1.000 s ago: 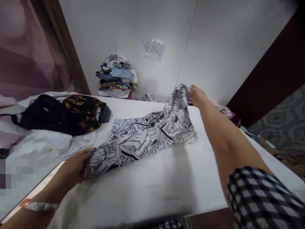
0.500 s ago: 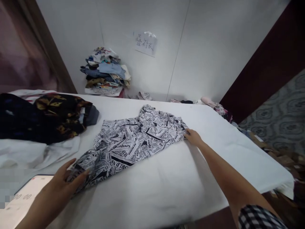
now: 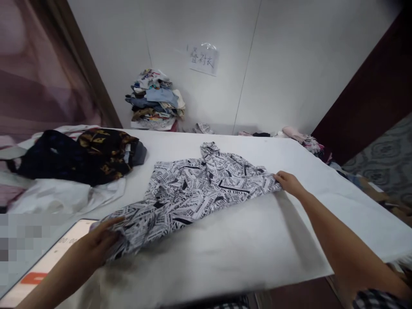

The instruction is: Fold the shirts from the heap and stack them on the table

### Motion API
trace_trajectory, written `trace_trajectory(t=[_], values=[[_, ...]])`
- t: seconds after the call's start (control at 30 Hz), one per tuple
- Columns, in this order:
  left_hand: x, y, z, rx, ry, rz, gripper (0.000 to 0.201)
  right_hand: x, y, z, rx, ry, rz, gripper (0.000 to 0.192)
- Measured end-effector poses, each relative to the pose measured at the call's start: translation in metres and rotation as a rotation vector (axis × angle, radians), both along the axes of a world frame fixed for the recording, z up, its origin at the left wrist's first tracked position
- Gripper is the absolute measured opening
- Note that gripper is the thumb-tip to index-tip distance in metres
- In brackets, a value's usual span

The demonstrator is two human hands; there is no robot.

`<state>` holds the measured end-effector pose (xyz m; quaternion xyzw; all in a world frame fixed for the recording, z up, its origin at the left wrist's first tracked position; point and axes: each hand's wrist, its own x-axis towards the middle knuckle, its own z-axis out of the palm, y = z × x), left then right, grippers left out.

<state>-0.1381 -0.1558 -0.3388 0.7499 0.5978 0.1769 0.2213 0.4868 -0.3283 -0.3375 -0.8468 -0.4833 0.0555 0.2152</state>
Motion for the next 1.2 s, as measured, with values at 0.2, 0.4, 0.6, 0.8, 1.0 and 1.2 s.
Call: trace_trajectory(t=[0.2, 0.4, 0.6, 0.8, 1.0, 1.2], values=[[-0.005, -0.024, -0.025, -0.17, 0.047, 0.004, 0.052, -0.01, -0.056, -0.02, -0.121, -0.078, -0.036, 0.033], [0.027, -0.016, 0.022, -0.057, 0.25, -0.063, 0.044, -0.05, -0.036, -0.009, 0.044, -0.274, 0.041, 0.042], [0.123, 0.004, 0.039, 0.159, 0.194, -0.508, 0.041, -0.157, 0.028, -0.008, 0.165, -0.072, 0.512, 0.039], [0.205, 0.039, 0.046, -0.106, 0.047, -0.547, 0.049, -0.208, 0.057, -0.031, 0.033, -0.165, 0.651, 0.053], [0.223, 0.055, 0.043, -0.009, 0.202, -0.413, 0.075, -0.21, 0.051, -0.047, -0.123, -0.183, 0.585, 0.07], [0.231, 0.088, 0.026, 0.022, 0.362, -0.329, 0.025, -0.21, 0.052, -0.049, -0.11, -0.169, 0.584, 0.069]])
